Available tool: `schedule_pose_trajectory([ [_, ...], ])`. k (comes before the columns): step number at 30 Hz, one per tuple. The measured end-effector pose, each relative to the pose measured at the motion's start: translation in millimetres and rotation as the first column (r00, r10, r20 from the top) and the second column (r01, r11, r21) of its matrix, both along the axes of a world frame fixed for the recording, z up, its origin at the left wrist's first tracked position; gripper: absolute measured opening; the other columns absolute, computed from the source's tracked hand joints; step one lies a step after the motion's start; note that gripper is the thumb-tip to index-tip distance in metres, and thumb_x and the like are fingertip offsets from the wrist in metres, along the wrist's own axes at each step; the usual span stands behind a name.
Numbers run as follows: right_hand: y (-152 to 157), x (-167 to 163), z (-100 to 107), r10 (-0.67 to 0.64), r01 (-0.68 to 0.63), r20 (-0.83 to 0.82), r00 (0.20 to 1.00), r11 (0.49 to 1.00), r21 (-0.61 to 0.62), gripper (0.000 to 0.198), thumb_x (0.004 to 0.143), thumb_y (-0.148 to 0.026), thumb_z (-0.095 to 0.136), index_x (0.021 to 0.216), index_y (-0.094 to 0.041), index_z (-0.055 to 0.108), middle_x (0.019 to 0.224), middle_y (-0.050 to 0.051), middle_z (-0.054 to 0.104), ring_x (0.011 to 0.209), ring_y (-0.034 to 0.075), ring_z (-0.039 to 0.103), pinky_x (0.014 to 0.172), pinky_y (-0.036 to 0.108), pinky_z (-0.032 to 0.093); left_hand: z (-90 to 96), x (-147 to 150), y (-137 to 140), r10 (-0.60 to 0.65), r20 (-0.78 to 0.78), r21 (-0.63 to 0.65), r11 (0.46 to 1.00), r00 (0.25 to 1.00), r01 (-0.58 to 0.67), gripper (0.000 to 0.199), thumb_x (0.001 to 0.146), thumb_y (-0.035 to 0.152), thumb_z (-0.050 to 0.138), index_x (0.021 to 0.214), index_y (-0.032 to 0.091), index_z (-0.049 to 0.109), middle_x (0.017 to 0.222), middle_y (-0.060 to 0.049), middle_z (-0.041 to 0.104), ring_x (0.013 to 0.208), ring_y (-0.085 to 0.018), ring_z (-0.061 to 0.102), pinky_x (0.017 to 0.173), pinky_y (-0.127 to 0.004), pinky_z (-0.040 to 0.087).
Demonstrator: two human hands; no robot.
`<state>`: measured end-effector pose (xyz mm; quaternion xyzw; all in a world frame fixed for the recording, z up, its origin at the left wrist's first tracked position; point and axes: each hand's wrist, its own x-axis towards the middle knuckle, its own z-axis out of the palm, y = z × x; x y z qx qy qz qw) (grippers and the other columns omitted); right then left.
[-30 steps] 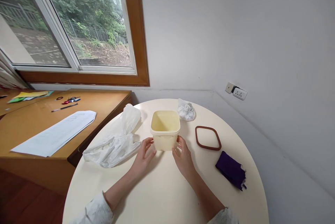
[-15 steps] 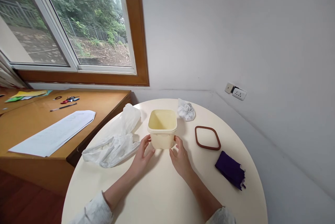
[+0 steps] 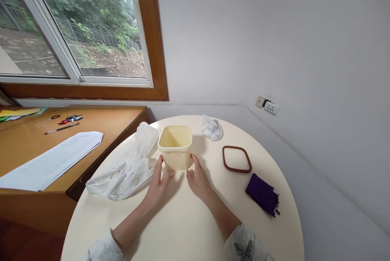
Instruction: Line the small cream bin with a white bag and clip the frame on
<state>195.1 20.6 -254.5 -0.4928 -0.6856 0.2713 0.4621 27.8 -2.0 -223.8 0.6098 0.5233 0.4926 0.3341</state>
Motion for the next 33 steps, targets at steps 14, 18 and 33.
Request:
schedule_pose_trajectory([
  [14,42.7,19.5,-14.3,-0.134,0.134,-0.033,0.99,0.991,-0.004,0.058,0.077,-0.014,0.04,0.132,-0.026,0.028,0.136,0.007,0.039,0.126,0.019,0.035,0.1,0.042,0.035,-1.9,-2.1,3.7,0.083,-0.034,0.146,0.986,0.996,-0.077,0.018,0.082,0.026,0.044,0.1,0.023,0.047,0.097,-0.004,0.052,0.09,-0.018,0.051,0.084,-0.035,0.044],
  [18,59.5,28.9,-19.6,-0.173,0.174,-0.049,0.984,0.985,0.006,0.057,0.077,-0.016,0.042,0.132,-0.025,0.028,0.136,0.008,0.039,0.126,0.019,0.036,0.1,0.042,0.035,-3.4,-1.3,4.4,0.054,-0.04,0.11,0.993,0.998,-0.049,0.017,0.08,0.023,0.044,0.097,0.023,0.048,0.09,-0.003,0.053,0.083,-0.017,0.053,0.076,-0.031,0.046],
  [33,81.4,42.6,-23.0,-0.255,0.258,-0.079,0.964,0.966,0.02,0.057,0.075,-0.016,0.041,0.13,-0.024,0.029,0.133,0.009,0.041,0.124,0.019,0.038,0.098,0.042,0.036,0.1,1.2,3.6,-0.015,0.01,0.02,1.0,1.0,0.014,0.016,0.08,0.026,0.046,0.095,0.022,0.049,0.087,-0.002,0.054,0.084,-0.018,0.053,0.071,-0.03,0.043],
])
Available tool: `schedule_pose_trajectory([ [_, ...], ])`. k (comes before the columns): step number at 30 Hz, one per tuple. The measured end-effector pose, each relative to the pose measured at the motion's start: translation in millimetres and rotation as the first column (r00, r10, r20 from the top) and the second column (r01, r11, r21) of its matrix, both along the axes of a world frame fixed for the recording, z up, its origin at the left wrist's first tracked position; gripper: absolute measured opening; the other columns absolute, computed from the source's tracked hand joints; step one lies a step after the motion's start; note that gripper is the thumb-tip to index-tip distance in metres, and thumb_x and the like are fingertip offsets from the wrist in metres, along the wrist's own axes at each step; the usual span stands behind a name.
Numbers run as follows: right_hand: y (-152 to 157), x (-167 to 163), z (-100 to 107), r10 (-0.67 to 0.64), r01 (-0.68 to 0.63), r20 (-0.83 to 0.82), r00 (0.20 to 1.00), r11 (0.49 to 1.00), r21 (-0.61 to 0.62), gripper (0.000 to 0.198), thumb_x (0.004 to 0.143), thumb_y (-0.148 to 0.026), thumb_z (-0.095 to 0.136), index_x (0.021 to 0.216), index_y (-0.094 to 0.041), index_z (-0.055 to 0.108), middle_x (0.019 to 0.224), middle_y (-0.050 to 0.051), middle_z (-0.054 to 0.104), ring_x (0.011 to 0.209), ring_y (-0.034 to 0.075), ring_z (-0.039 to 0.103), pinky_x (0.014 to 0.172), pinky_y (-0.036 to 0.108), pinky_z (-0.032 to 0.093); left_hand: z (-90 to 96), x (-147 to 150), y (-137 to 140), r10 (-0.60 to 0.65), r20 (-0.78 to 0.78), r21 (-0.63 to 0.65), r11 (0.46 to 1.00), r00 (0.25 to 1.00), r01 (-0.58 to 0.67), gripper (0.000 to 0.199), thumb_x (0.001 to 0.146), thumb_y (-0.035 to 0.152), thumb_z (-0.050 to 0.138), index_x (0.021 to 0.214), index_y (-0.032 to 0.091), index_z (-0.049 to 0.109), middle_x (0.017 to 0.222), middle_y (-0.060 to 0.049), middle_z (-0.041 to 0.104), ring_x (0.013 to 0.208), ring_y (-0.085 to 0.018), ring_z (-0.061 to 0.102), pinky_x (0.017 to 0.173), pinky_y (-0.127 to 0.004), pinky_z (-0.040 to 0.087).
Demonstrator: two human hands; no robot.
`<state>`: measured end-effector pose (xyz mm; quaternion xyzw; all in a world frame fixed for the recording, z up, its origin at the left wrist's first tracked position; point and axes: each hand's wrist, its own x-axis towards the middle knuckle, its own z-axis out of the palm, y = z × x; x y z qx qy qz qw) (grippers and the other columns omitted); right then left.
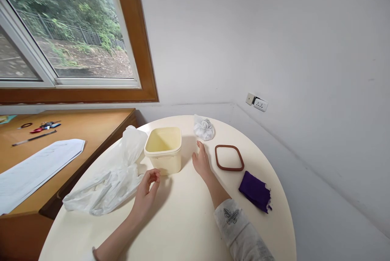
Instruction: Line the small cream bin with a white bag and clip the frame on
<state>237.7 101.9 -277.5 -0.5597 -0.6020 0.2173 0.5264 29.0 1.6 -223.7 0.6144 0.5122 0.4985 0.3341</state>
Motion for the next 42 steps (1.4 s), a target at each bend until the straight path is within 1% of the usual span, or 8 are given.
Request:
schedule_pose_trajectory([
  [8,-0.7,0.1,-0.5,0.0,0.0,-0.003,1.0,1.0,-0.02,0.057,0.075,-0.017,0.042,0.13,-0.024,0.029,0.133,0.009,0.042,0.124,0.019,0.038,0.098,0.042,0.035,0.7,0.5,-0.6,-0.027,0.01,-0.03,0.999,1.0,0.027,0.019,0.08,0.027,0.047,0.098,0.022,0.05,0.086,-0.003,0.055,0.084,-0.018,0.054,0.074,-0.032,0.043],
  [13,-1.1,-0.2,0.0,-0.004,0.004,0.008,1.0,1.0,-0.021,0.056,0.076,-0.017,0.041,0.13,-0.024,0.029,0.132,0.009,0.043,0.124,0.02,0.039,0.099,0.043,0.035,2.7,2.0,-1.1,-0.051,-0.009,-0.043,0.998,0.999,0.051,0.019,0.083,0.03,0.044,0.099,0.022,0.049,0.089,-0.003,0.055,0.086,-0.018,0.053,0.075,-0.032,0.042],
  [19,0.4,0.8,-1.0,-0.004,0.004,0.022,1.0,1.0,-0.02,0.057,0.076,-0.017,0.042,0.131,-0.024,0.029,0.132,0.009,0.043,0.123,0.02,0.039,0.098,0.043,0.035,3.6,2.8,-1.7,-0.057,-0.011,-0.054,0.997,0.998,0.056,0.019,0.083,0.031,0.044,0.099,0.022,0.05,0.087,-0.003,0.055,0.084,-0.018,0.053,0.071,-0.032,0.043],
  [23,4.1,1.6,-2.0,-0.015,0.015,0.03,0.999,1.0,-0.004,0.057,0.076,-0.016,0.041,0.131,-0.023,0.028,0.132,0.009,0.043,0.123,0.02,0.039,0.098,0.042,0.035,1.4,1.8,-0.9,-0.06,-0.004,-0.047,0.997,0.998,0.059,0.021,0.083,0.033,0.045,0.1,0.022,0.049,0.086,-0.003,0.055,0.083,-0.019,0.053,0.072,-0.032,0.043],
  [29,8.8,3.7,-1.6,-0.025,0.026,0.045,0.999,1.0,-0.011,0.057,0.076,-0.016,0.041,0.131,-0.024,0.029,0.132,0.009,0.042,0.123,0.02,0.039,0.098,0.043,0.036,2.4,2.0,-1.5,-0.067,0.003,-0.07,0.995,0.998,0.067,0.021,0.082,0.031,0.046,0.1,0.022,0.05,0.084,-0.003,0.055,0.082,-0.018,0.053,0.068,-0.029,0.042],
  [35,15.6,5.4,-1.8,-0.041,0.041,0.051,0.998,0.999,-0.01,0.057,0.075,-0.015,0.041,0.13,-0.023,0.03,0.133,0.009,0.042,0.123,0.021,0.038,0.097,0.043,0.036,4.0,2.1,-1.8,-0.068,0.013,-0.073,0.995,0.998,0.069,0.021,0.081,0.029,0.047,0.1,0.023,0.051,0.084,-0.003,0.055,0.081,-0.018,0.053,0.066,-0.029,0.042],
  [42,23.8,8.5,-2.7,-0.057,0.058,0.07,0.996,0.998,-0.004,0.057,0.074,-0.015,0.042,0.13,-0.022,0.031,0.128,0.011,0.045,0.121,0.022,0.041,0.097,0.043,0.036,4.3,2.0,-1.2,-0.052,0.058,-0.093,0.994,0.997,0.057,0.024,0.079,0.031,0.049,0.101,0.021,0.054,0.084,-0.003,0.057,0.081,-0.017,0.053,0.068,-0.028,0.044],
])
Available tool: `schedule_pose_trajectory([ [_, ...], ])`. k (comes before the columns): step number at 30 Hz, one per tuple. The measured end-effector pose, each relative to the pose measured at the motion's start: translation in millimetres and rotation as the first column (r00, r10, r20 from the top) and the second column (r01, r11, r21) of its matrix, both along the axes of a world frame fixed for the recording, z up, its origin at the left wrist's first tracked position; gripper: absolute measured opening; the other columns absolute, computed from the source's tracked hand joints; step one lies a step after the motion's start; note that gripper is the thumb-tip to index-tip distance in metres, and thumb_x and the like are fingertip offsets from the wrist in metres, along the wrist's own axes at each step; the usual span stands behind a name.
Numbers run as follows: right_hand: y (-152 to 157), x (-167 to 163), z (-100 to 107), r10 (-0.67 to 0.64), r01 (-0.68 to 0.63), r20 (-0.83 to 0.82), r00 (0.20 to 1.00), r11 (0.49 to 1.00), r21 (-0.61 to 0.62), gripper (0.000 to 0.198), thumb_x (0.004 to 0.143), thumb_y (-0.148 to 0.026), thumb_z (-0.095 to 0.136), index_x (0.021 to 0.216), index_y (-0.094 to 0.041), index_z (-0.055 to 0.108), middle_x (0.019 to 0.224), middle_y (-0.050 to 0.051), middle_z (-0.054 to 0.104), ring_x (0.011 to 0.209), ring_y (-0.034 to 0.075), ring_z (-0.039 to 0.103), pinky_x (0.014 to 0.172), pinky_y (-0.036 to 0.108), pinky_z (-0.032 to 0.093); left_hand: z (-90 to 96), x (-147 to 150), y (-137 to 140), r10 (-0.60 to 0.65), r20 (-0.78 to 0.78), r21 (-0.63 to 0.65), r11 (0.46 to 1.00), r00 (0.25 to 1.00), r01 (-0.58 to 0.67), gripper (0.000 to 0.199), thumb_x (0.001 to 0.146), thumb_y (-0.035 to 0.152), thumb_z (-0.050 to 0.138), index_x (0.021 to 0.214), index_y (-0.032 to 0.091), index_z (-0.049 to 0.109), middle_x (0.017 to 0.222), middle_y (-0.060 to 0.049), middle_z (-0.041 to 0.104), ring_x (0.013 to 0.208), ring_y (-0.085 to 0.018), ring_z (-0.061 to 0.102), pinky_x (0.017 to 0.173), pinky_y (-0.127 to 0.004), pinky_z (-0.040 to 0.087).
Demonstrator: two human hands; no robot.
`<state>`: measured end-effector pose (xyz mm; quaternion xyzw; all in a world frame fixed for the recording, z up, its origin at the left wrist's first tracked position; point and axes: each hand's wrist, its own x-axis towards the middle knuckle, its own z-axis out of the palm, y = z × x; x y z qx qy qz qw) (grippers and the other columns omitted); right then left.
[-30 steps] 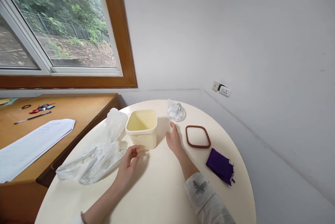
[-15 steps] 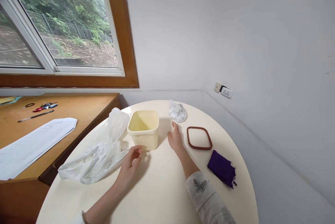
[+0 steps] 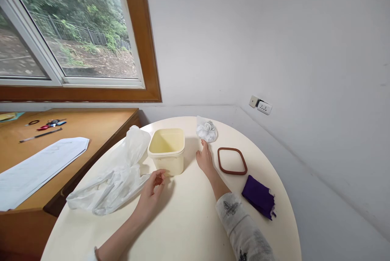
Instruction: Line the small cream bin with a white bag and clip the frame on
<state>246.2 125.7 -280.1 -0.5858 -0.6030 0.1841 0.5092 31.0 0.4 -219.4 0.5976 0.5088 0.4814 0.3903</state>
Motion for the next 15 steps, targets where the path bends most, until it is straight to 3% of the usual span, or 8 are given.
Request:
schedule_pose_trajectory([
  [15,12.8,5.0,3.2,-0.012,0.009,0.089,0.996,1.0,0.029,0.056,0.074,-0.013,0.04,0.129,-0.018,0.03,0.125,0.013,0.046,0.119,0.023,0.042,0.095,0.041,0.036,-9.4,-3.7,3.0,-0.026,-0.056,-0.002,1.0,0.998,0.026,0.032,0.08,0.027,0.047,0.111,0.023,0.05,0.088,-0.004,0.053,0.079,-0.017,0.05,0.066,-0.027,0.044],
])
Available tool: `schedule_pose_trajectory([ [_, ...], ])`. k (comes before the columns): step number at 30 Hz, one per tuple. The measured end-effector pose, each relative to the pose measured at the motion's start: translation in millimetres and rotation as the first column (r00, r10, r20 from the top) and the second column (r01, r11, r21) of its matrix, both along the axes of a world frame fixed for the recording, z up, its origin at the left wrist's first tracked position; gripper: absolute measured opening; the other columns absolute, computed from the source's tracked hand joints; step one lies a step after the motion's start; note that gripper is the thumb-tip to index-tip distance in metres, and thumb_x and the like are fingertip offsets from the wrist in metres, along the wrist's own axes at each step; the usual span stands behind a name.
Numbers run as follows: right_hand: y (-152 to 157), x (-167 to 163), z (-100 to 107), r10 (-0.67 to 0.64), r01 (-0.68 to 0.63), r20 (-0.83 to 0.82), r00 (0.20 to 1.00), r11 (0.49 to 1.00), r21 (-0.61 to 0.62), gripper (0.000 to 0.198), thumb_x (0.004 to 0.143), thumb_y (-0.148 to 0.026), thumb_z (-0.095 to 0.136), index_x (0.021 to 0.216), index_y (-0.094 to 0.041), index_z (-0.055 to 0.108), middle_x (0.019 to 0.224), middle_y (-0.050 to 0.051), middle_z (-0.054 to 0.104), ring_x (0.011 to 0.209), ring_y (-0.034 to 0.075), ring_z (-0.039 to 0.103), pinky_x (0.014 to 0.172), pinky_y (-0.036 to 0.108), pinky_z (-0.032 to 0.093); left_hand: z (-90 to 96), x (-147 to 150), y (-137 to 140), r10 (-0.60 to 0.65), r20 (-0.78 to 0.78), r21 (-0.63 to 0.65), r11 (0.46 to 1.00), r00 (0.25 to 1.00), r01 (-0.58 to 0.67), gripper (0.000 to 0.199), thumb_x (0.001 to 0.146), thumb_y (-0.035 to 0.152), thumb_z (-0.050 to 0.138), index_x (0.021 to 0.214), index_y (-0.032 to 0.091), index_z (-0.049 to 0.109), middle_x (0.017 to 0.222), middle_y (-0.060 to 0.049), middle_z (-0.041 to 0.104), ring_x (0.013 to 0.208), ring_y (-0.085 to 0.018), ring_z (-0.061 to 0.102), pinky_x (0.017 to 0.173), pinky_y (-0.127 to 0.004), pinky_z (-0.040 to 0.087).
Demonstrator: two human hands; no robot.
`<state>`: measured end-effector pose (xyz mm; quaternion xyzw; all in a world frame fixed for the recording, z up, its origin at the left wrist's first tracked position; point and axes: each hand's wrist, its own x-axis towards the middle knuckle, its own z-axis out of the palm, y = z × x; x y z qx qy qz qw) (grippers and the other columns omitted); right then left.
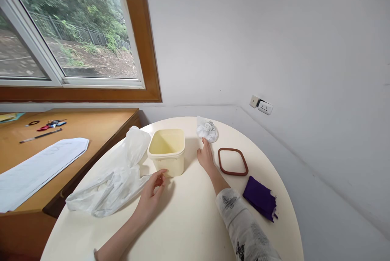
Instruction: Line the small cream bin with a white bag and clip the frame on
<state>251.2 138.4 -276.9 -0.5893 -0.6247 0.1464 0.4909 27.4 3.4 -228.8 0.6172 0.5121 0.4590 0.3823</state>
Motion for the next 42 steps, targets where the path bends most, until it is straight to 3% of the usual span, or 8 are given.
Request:
schedule_pose_trajectory([
  [7,4.4,-5.8,9.0,0.009,-0.013,0.071,0.997,0.998,0.054,0.056,0.074,-0.012,0.039,0.129,-0.016,0.03,0.126,0.014,0.045,0.119,0.022,0.041,0.095,0.039,0.037,0.9,1.0,0.9,-0.032,-0.011,-0.028,0.999,0.999,0.032,0.033,0.08,0.022,0.044,0.113,0.022,0.047,0.091,-0.005,0.05,0.082,-0.016,0.049,0.068,-0.027,0.042],
  [16,30.0,3.6,38.8,-0.074,0.06,0.182,0.981,0.995,0.084,0.053,0.075,-0.014,0.039,0.127,-0.014,0.03,0.125,0.015,0.045,0.116,0.023,0.042,0.095,0.041,0.036,0.6,-0.1,0.8,-0.037,-0.017,-0.027,0.999,0.999,0.036,0.036,0.078,0.019,0.043,0.114,0.022,0.046,0.092,-0.004,0.049,0.082,-0.016,0.048,0.069,-0.027,0.042],
  [22,35.2,6.1,57.6,-0.125,0.105,0.29,0.949,0.991,0.081,0.053,0.075,-0.014,0.037,0.128,-0.018,0.031,0.129,0.01,0.043,0.119,0.022,0.038,0.095,0.039,0.034,-0.9,0.5,1.2,-0.019,0.004,0.003,1.0,1.0,0.019,0.036,0.076,0.019,0.046,0.112,0.022,0.049,0.09,-0.004,0.052,0.08,-0.016,0.049,0.067,-0.028,0.043],
  [33,50.4,10.7,68.7,-0.199,0.233,0.445,0.873,0.972,-0.024,0.053,0.077,-0.014,0.036,0.13,-0.017,0.031,0.131,0.01,0.041,0.122,0.023,0.031,0.098,0.038,0.028,1.2,0.3,0.7,-0.012,0.007,-0.025,1.0,1.0,0.012,0.036,0.075,0.019,0.048,0.111,0.022,0.05,0.089,-0.004,0.051,0.081,-0.015,0.048,0.066,-0.024,0.042],
  [42,69.6,15.8,63.3,-0.161,0.314,0.514,0.842,0.922,-0.227,0.064,0.073,-0.016,0.047,0.134,-0.024,0.03,0.144,0.011,0.018,0.132,0.032,0.012,0.101,0.047,0.018,3.0,0.2,-1.7,-0.024,-0.033,-0.039,0.999,0.999,0.023,0.036,0.078,0.02,0.044,0.113,0.023,0.047,0.089,-0.004,0.049,0.08,-0.015,0.048,0.067,-0.026,0.043],
])
